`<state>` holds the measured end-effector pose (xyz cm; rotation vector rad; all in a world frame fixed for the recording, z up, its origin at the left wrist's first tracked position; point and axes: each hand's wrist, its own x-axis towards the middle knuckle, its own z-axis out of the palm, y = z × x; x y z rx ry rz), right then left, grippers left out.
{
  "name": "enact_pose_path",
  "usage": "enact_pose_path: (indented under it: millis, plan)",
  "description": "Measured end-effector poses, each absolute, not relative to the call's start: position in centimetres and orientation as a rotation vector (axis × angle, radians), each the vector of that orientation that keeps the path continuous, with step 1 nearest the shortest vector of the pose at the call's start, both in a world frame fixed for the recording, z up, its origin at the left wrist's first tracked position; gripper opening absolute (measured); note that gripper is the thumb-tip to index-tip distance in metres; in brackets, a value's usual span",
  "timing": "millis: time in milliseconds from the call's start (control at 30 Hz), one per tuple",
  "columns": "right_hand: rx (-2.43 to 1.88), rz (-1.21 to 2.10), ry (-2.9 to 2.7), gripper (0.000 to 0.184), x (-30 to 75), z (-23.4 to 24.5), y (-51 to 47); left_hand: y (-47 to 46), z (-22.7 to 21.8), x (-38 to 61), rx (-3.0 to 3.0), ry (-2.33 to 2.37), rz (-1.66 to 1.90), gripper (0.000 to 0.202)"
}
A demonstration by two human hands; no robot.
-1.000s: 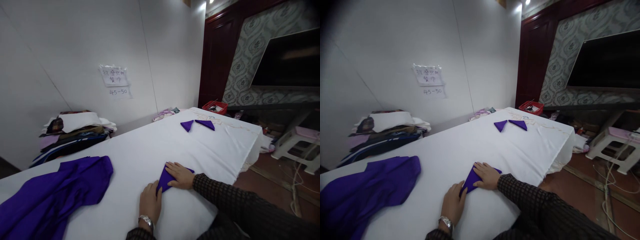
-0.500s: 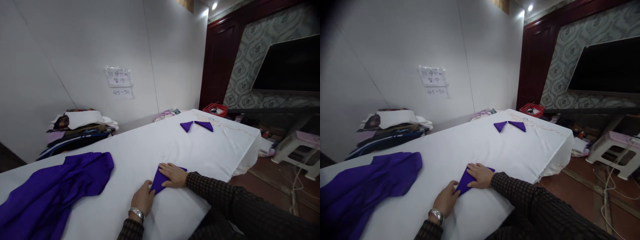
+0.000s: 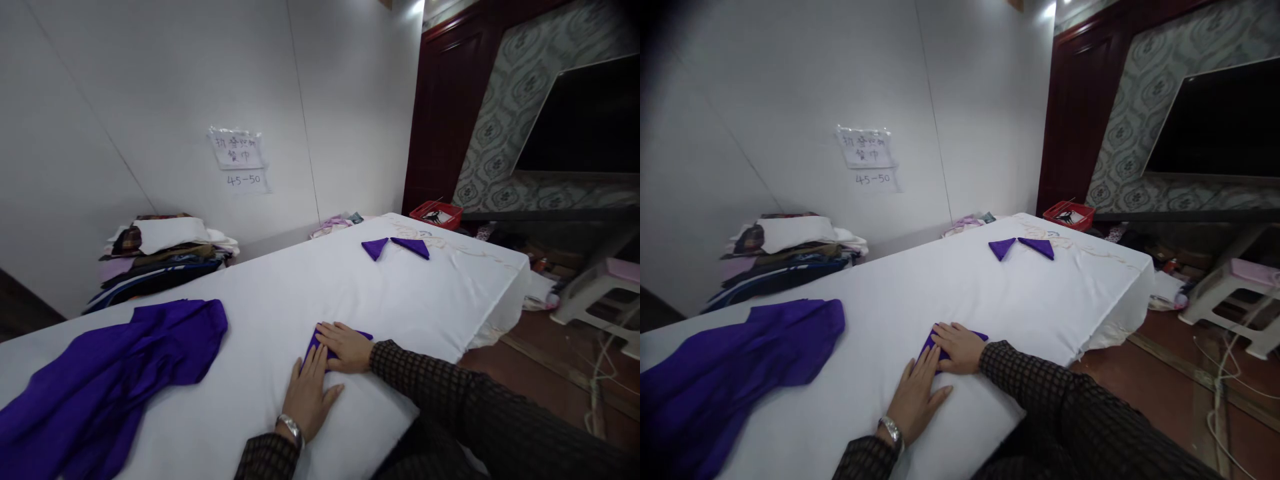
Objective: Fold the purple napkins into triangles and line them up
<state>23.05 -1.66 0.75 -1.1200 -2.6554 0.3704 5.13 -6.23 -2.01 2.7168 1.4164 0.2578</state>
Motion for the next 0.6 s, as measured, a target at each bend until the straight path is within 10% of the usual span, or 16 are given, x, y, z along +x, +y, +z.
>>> enact_pose_path:
  millis: [600]
  plan:
    - [-1.102,0.412,-2.676,0.076,23.2,1.3,-1.6,-7.1,-0.6,4.7,2.543,1.696,0.022,0.074]
